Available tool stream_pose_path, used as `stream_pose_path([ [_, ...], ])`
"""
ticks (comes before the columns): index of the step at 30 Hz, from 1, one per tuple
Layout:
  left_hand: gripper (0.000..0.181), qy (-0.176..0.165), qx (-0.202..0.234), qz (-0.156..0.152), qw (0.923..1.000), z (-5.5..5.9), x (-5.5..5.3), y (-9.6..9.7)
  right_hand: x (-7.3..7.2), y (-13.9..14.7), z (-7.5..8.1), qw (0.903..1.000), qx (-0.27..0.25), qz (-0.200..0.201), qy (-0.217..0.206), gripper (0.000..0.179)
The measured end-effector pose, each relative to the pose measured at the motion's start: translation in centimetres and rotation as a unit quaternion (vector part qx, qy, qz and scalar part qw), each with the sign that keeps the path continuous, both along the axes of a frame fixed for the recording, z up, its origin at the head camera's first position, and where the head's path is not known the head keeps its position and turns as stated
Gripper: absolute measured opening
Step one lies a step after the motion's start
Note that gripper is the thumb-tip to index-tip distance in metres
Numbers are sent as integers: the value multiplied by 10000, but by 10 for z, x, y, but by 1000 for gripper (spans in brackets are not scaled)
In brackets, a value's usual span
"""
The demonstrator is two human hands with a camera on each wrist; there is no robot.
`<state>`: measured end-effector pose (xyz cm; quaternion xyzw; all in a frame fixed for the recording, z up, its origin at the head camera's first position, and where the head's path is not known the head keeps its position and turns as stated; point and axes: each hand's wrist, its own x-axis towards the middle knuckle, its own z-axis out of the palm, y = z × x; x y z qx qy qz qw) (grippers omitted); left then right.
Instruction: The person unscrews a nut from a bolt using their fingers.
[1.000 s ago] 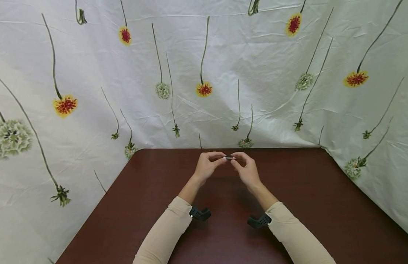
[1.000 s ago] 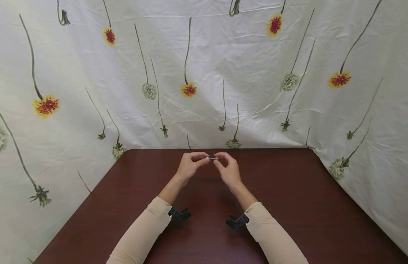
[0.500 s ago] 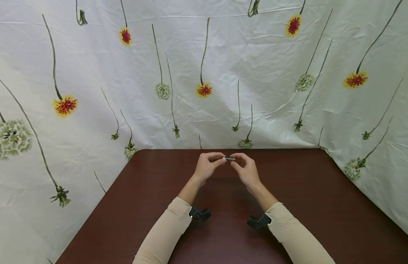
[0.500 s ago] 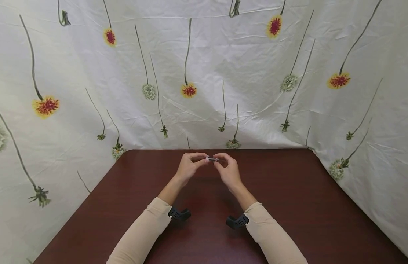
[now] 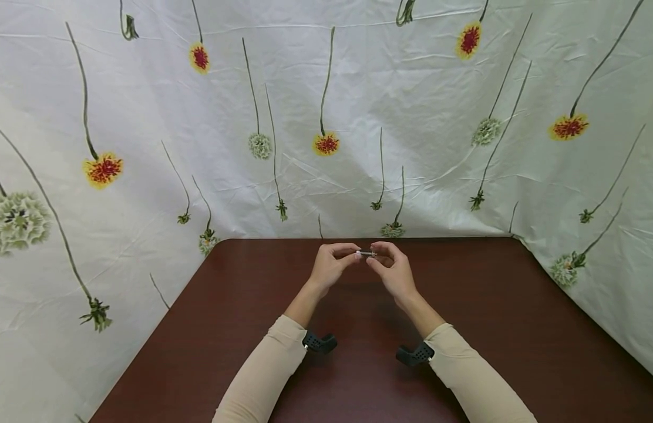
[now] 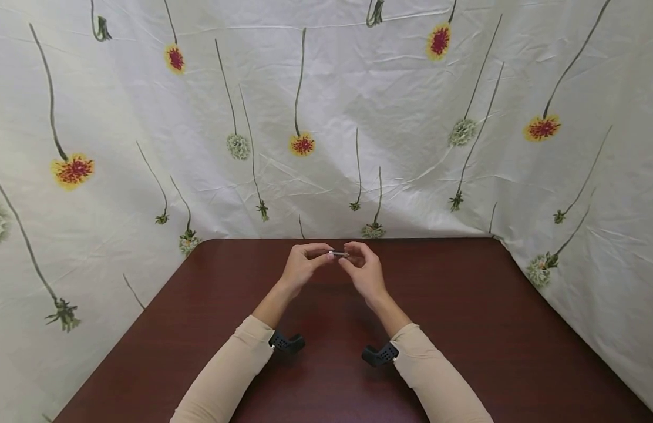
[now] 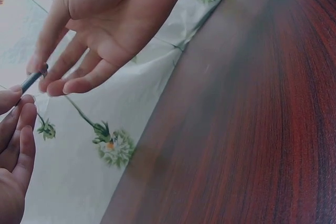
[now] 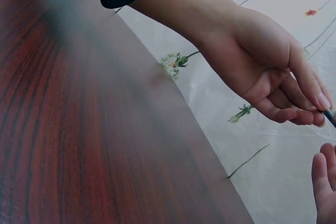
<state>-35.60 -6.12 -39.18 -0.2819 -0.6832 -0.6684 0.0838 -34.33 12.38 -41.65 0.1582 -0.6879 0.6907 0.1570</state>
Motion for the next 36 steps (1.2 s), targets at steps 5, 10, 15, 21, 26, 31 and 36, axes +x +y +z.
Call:
stream_pose_path([
  [5,15,99,-86,86,9999,-4,-5,0,-1,-1,-1,9995,-81,-119,-289,25],
  [10,15,17,-76,94,9999,-19,-21,1,-1,1,-1,9996,82,-122,-225,20],
  [15,17,-62,-64,85,9999,-22,-24,0,-1,1,-1,9997,179,-60,-149,30],
  [21,17,-148,-21,79,9999,-21,-23,-1,-3,0,-1,9986,301,-276,-326,23],
  [26,15,-134,-17,53,9999,-20,-22,-2,-3,1,-2,9985,441,-292,-173,24],
  [31,16,-82,-6,48,10000,-20,-23,-2,-1,1,-1,9988,389,-228,-191,28],
  [36,17,3,11,23,10000,-20,-23,-2,0,0,0,9982,435,-295,-295,23],
])
